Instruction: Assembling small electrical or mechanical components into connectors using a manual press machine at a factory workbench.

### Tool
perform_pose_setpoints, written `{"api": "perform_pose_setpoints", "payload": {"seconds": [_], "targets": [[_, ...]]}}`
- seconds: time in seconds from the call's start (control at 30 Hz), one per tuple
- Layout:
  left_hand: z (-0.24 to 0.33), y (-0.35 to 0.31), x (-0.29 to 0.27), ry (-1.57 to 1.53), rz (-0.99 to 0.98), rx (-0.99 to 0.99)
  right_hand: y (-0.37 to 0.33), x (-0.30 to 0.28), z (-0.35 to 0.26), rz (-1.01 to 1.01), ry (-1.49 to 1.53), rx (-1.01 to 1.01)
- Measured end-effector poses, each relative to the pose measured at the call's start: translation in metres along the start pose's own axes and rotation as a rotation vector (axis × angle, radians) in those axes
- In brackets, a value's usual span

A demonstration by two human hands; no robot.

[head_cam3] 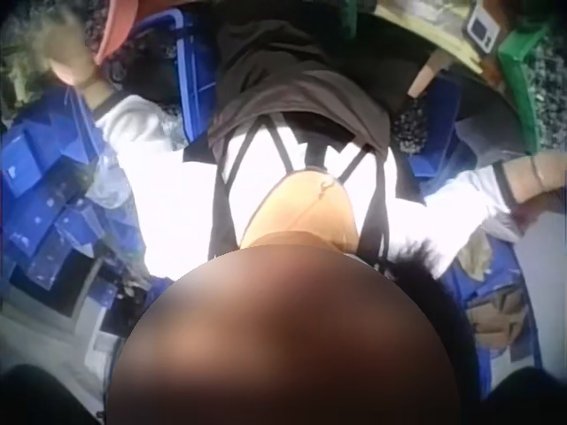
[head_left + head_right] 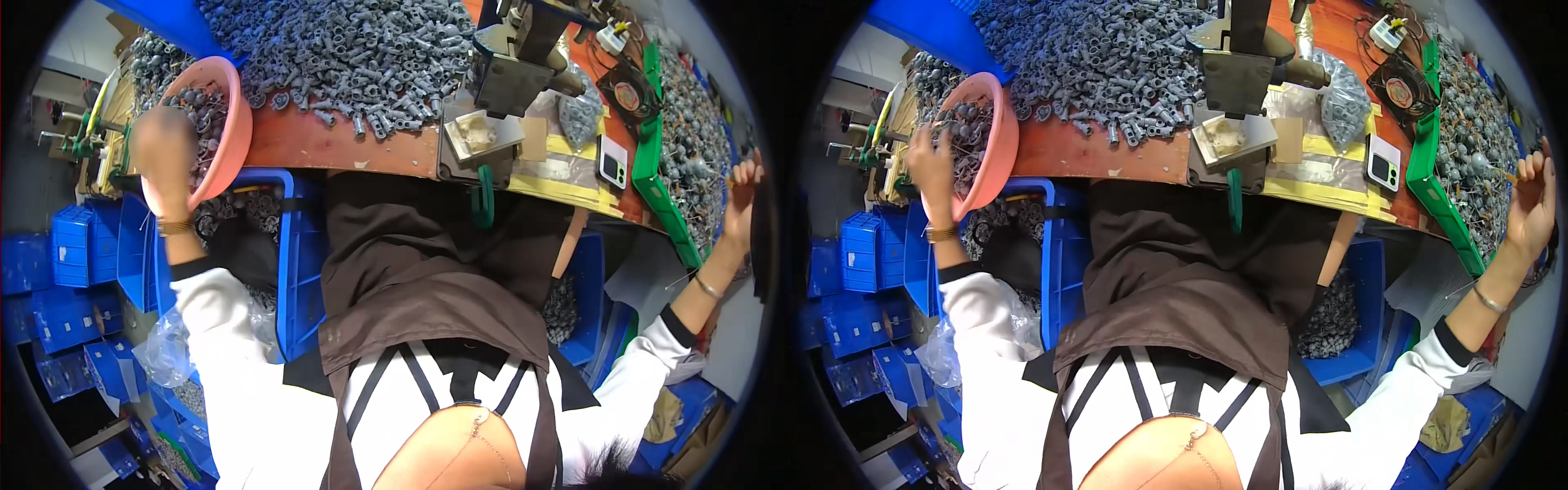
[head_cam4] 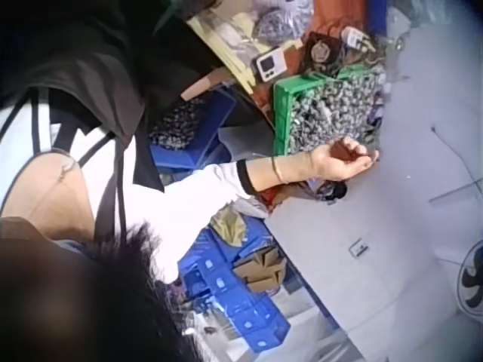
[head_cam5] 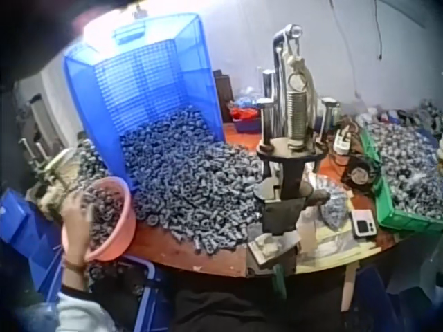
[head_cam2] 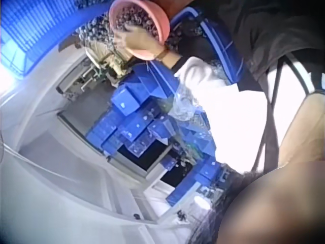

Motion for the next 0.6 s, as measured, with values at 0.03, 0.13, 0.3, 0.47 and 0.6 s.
{"api": "perform_pose_setpoints", "payload": {"seconds": [0.03,0.13,0.3,0.47,0.6], "targets": [[0.031,0.002,0.0,-0.247,-0.021,-0.053,-0.017,0.031,0.005,-0.05,0.064,-0.015],[0.099,-0.022,0.044,-0.68,-0.221,-0.159,-0.053,0.098,0.024,-0.135,0.158,-0.033],[0.112,-0.057,0.134,-0.321,-0.41,-0.224,-0.109,0.17,0.06,-0.316,0.171,0.015],[0.095,-0.075,0.145,-0.56,-0.312,-0.412,-0.152,0.21,0.11,-0.217,0.029,-0.048],[0.147,-0.067,0.106,-1.591,-0.134,-1.029,-0.174,0.237,0.158,-0.269,0.081,0.206]]}}
Point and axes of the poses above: each hand's wrist, its own y-axis towards the middle knuckle, its own x-axis out of the palm, z = x × y, the point moved 7 cm from there along y, towards the middle knuckle, and after that the axes turned 7 degrees about x, right-handed, at the moved point
